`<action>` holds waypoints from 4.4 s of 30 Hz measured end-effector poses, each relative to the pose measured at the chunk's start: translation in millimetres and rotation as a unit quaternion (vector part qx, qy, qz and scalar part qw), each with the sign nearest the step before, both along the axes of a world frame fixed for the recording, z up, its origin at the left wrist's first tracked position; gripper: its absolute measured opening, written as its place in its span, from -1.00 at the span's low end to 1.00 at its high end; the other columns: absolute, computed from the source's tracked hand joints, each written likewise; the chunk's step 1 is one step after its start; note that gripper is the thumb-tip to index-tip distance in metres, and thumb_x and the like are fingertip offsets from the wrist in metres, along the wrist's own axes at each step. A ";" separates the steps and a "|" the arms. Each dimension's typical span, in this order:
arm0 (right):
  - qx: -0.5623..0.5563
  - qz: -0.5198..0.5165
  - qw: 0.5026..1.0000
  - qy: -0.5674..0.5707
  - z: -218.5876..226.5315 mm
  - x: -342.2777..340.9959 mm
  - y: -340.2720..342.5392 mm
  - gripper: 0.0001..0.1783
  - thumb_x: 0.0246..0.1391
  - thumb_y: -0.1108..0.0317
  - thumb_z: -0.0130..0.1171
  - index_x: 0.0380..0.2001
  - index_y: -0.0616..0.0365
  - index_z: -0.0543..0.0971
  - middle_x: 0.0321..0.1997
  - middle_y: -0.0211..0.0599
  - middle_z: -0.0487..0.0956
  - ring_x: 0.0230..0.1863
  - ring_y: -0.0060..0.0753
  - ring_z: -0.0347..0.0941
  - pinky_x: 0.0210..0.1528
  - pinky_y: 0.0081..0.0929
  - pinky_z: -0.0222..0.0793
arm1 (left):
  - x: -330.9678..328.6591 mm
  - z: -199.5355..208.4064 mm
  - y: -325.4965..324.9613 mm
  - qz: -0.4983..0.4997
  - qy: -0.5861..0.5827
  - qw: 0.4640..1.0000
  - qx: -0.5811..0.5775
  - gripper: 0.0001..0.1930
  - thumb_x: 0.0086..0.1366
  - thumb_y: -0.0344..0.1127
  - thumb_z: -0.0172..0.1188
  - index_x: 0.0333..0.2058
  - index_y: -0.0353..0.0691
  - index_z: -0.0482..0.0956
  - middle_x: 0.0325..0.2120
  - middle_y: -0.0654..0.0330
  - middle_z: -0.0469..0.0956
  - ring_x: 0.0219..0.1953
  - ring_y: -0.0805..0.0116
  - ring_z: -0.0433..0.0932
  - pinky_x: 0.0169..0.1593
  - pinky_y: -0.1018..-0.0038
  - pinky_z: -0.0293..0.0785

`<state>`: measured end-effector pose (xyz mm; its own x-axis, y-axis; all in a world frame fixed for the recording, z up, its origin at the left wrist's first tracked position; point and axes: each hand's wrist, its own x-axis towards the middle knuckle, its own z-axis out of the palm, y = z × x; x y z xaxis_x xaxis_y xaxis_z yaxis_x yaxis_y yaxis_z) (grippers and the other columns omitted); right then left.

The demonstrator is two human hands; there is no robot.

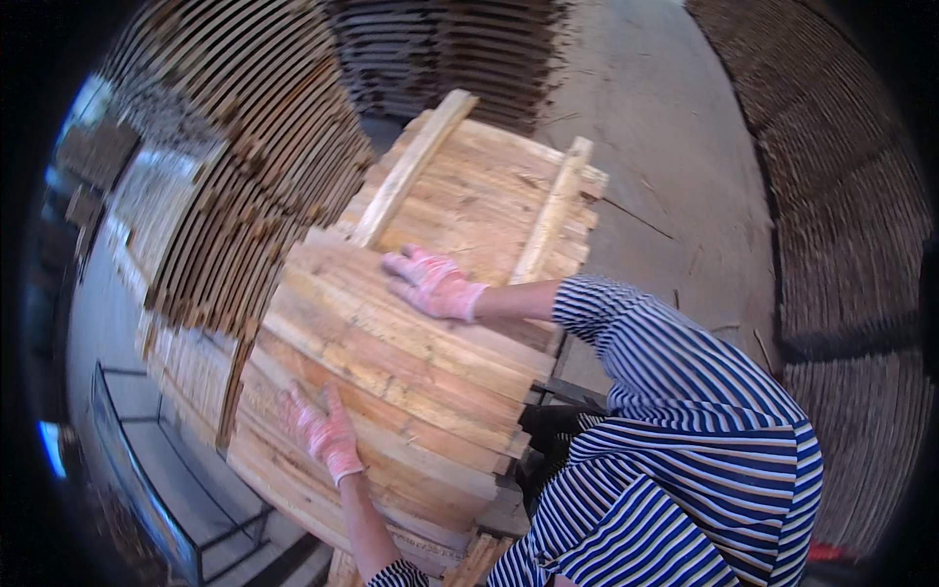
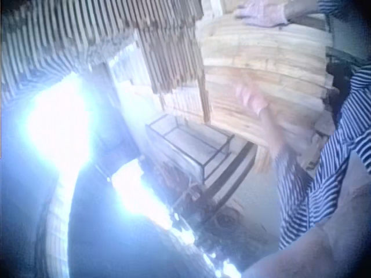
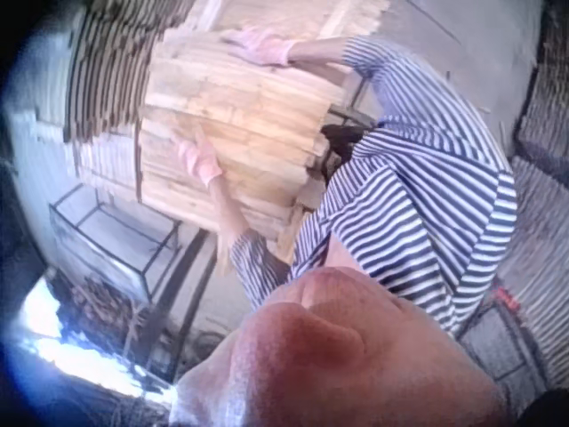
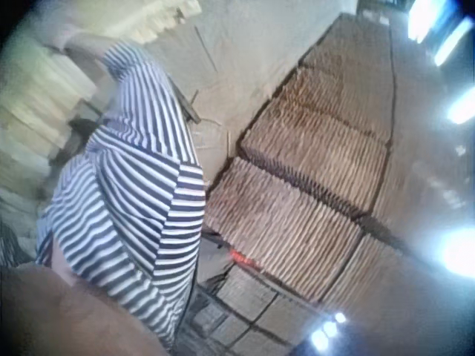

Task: The person repeatedly picks up small wooden planks from a metal rack and stacks them onto a growing pile on the floor. The task involves lifting, carrying, and placing the planks in an organized manner within a workshop environment.

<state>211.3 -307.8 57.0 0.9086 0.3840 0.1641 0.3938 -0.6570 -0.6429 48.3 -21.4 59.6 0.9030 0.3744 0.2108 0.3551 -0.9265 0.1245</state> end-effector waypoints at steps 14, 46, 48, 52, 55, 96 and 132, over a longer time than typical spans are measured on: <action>-0.041 -0.142 0.987 0.058 0.5 -343.4 -247.8 -0.34 0.32 0.00 0.05 0.37 0.07 0.29 0.45 0.22 0.22 0.39 0.24 0.27 0.39 0.01 0.27 | 9.6 -37.8 44.1 -0.056 -0.004 0.998 -0.028 -0.14 0.45 0.34 -0.11 0.40 -0.33 0.22 0.38 -0.26 0.21 0.43 -0.15 0.14 0.47 0.12 0.05; 0.053 -0.407 0.809 0.421 -168.4 -210.4 -739.6 -0.34 0.22 -0.01 0.14 0.32 0.02 0.43 0.35 0.00 0.46 0.40 0.01 0.33 0.40 -0.21 0.25 | 279.8 -83.3 -348.3 -0.121 0.162 0.964 -0.174 -0.10 0.43 0.30 -0.03 0.45 -0.34 0.10 0.44 -0.24 0.09 0.50 -0.07 0.05 0.52 0.26 -0.06; 0.054 -0.444 0.789 0.420 -185.2 -226.3 -769.5 -0.36 0.22 0.01 0.14 0.30 0.06 0.45 0.32 0.02 0.49 0.38 0.02 0.35 0.38 -0.20 0.26 | 299.6 -89.1 -447.4 -0.127 0.209 0.953 -0.176 -0.04 0.41 0.38 -0.06 0.47 -0.31 0.04 0.45 -0.24 0.05 0.52 -0.11 -0.04 0.53 0.22 -0.13; 0.067 -0.402 0.814 0.413 -196.7 -190.2 -780.3 -0.35 0.23 0.02 0.14 0.30 0.12 0.45 0.24 0.08 0.54 0.31 0.05 0.42 0.34 -0.18 0.30 | 276.9 -77.2 -427.1 -0.052 0.228 0.970 -0.072 0.08 0.34 0.49 -0.07 0.50 -0.28 -0.11 0.48 -0.33 -0.14 0.54 -0.24 -0.29 0.54 0.05 -0.27; 0.024 -0.371 0.832 0.411 -196.2 -151.9 -775.0 -0.36 0.24 0.04 0.14 0.29 0.14 0.45 0.25 0.09 0.53 0.31 0.06 0.42 0.34 -0.19 0.30 | 276.9 -73.5 -433.8 -0.054 0.234 0.968 -0.067 0.11 0.33 0.50 -0.05 0.50 -0.29 -0.16 0.47 -0.40 -0.19 0.53 -0.32 -0.29 0.54 0.02 -0.26; 0.101 0.287 0.936 0.178 -149.4 525.0 -311.4 -0.24 0.14 0.18 0.28 0.38 -0.01 0.28 0.22 -0.01 0.42 0.18 0.07 0.46 0.17 -0.11 0.44 | 569.6 6.1 -424.5 -0.010 0.242 0.907 -0.344 -0.26 0.13 0.05 0.51 0.17 -0.26 0.48 -0.07 -0.05 0.63 -0.04 0.13 0.64 0.07 0.31 0.59; -0.037 0.482 0.875 -0.037 -144.0 568.0 -209.2 -0.69 0.00 0.23 0.23 -0.17 0.09 0.62 -0.10 -0.27 0.53 -0.01 -0.18 0.50 0.03 -0.16 0.42 | 626.0 -56.5 -357.8 0.081 0.279 0.949 -0.122 -0.46 0.20 0.13 0.30 0.05 -0.07 0.60 -0.02 0.05 0.61 0.14 0.02 0.50 0.29 0.10 0.26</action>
